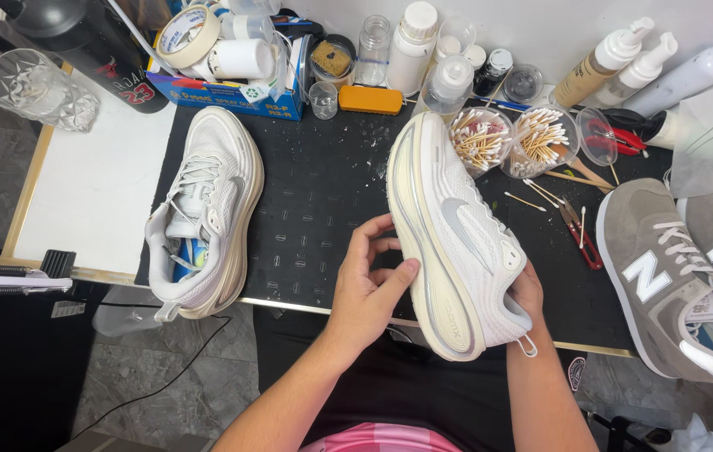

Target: The person cleans a white Nike sneaker using cotton swabs and a small metal tool. They meticulously scrub the midsole, outsole, and upper mesh, rotating the shoe to access different areas. The person also uses a utility knife to scrape the sole. The task is performed on a cluttered workbench with various cleaning supplies.

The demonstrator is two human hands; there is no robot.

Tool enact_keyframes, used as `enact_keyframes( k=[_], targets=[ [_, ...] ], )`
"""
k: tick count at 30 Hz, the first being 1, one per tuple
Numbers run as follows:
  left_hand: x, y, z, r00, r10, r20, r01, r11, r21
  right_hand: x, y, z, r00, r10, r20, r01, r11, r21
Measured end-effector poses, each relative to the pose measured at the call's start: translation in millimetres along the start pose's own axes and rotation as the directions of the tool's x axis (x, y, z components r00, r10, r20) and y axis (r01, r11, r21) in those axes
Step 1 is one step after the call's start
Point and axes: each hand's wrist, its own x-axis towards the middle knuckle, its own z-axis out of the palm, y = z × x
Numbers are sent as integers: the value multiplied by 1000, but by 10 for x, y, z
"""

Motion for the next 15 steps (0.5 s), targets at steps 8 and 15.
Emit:
enact_keyframes(
  k=[8, 15],
  targets=[
    [-10, -34, -32, 996, -89, -1, 89, 995, -46, -38, -88, 334, 974, 213, -75, -193, 957, 217],
    [3, 67, 14, 999, 30, 13, -30, 999, 31, -52, -161, 482, 965, 263, -14, -251, 933, 258]
  ],
)
